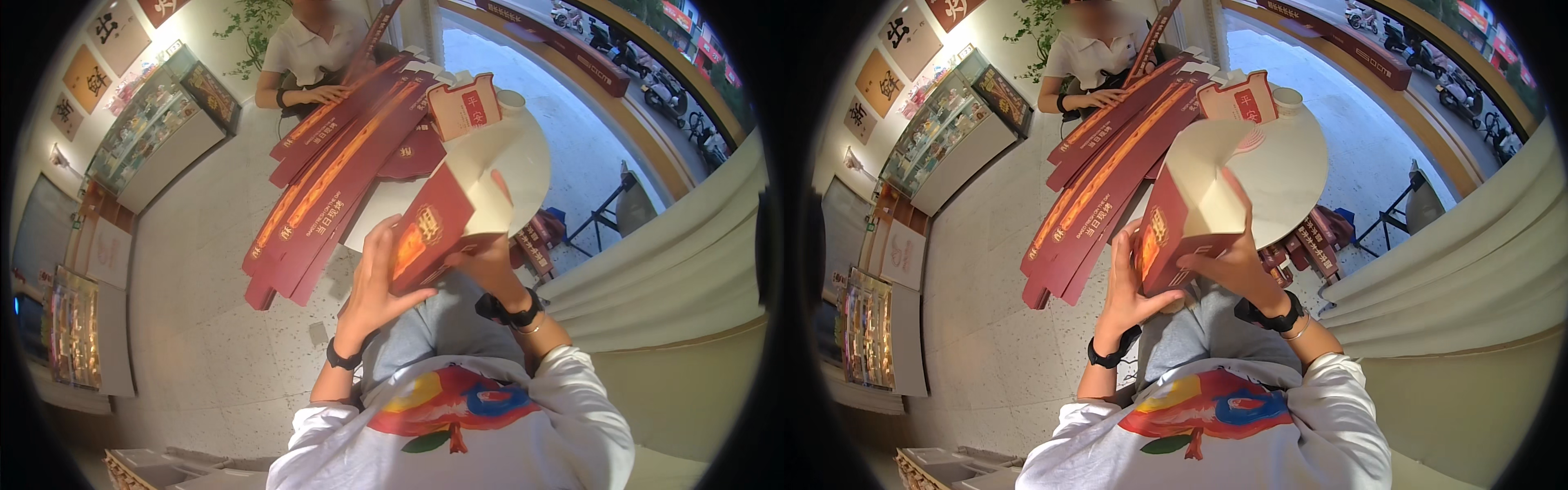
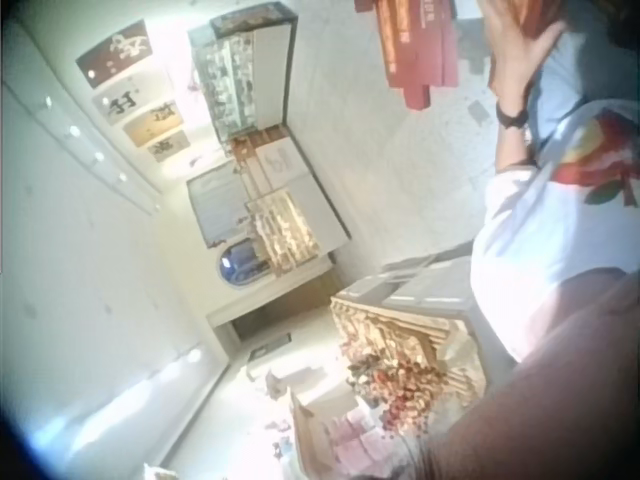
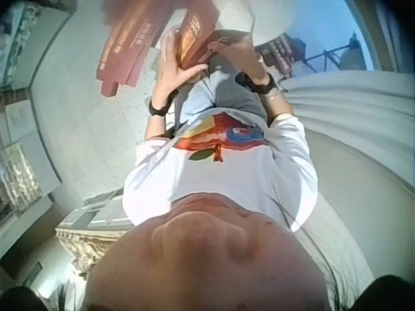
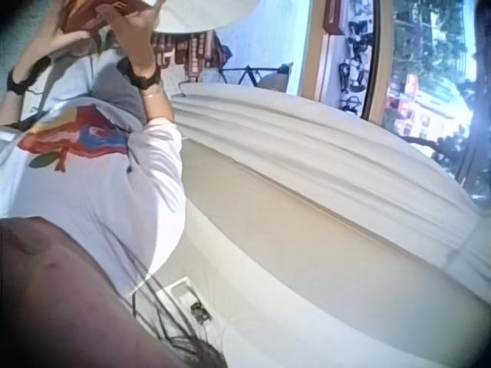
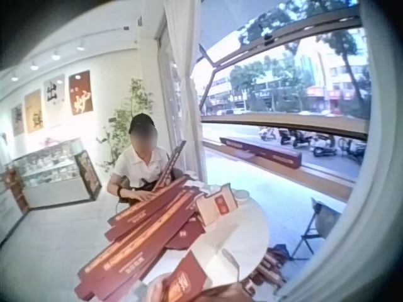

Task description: The person assembles long, flat cardboard boxes by folding flaps and tucking edges into slots. They handle each box one at a time, folding the sides and ends to form a rectangular container, then stacking the finished boxes on the table.

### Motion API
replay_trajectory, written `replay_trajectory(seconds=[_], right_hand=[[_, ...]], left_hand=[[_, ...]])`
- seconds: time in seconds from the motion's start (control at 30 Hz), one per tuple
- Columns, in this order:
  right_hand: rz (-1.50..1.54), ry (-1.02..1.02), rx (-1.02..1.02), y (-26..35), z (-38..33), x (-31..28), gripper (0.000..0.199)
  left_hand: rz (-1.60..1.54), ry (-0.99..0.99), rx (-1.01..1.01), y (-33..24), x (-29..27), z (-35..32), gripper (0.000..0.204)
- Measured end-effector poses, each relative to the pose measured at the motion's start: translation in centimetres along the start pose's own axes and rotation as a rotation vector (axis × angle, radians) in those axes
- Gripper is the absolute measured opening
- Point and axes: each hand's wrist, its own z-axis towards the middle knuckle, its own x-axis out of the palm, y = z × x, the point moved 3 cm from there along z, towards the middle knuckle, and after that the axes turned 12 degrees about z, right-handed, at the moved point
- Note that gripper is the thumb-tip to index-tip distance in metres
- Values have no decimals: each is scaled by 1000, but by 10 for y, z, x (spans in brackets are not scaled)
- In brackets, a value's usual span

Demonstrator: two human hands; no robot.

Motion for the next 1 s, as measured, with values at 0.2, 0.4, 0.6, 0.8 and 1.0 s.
replay_trajectory(seconds=[0.2,0.4,0.6,0.8,1.0], right_hand=[[-555,256,-683,21,16,34,81],[-651,265,-652,15,21,28,63],[-650,257,-619,11,16,30,72],[-661,264,-576,12,9,31,88],[-437,197,-481,3,0,24,89]], left_hand=[[29,-41,61,-45,-33,50,77],[-37,-25,-1,-26,-32,53,65],[-118,39,-20,-23,-28,43,68],[-127,91,30,-25,-30,39,58],[-181,105,67,-26,-25,37,61]])
